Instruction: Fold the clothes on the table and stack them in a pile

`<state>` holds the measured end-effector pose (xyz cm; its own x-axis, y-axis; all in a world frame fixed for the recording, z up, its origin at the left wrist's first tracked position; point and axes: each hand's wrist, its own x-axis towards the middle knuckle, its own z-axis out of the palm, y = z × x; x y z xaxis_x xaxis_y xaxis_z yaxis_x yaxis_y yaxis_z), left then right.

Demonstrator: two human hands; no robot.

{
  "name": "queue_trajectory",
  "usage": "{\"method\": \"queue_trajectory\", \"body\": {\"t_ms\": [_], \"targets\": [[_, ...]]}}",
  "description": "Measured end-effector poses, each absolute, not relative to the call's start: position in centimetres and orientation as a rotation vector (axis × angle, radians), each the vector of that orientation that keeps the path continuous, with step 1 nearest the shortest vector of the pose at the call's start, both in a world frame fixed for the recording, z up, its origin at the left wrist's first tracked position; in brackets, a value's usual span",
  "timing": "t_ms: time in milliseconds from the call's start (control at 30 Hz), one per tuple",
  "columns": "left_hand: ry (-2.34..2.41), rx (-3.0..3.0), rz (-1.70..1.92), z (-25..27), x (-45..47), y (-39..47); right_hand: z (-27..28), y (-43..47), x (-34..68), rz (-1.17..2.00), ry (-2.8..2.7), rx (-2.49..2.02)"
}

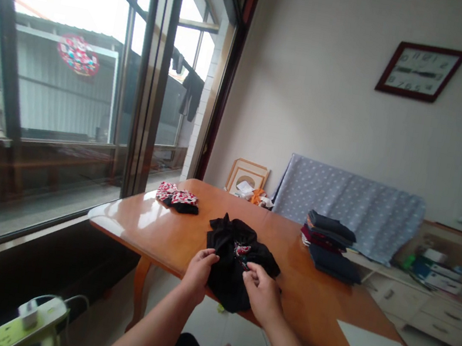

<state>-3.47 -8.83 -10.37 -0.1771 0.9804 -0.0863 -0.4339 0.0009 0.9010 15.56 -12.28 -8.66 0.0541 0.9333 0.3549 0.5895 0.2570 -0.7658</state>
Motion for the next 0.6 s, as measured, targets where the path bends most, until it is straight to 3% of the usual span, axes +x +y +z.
{"method": "queue_trajectory", "body": {"t_ms": [200,433,600], "targets": [[1.056,0.827,1.575,-10.4,-5.1,-8.3,-8.9,-7.6,17.8,0.163,-1.556,-1.678],[1.098,0.832,1.697,-10.2,-7.2,-7.1,-11.7,-5.8,19.2,0.425,-1.523,-1.779],[1.171,0.8,1.714,-9.3,-8.4,-6.9,-10.5,-7.0,22.4,0.566,-0.913,-1.475]]}}
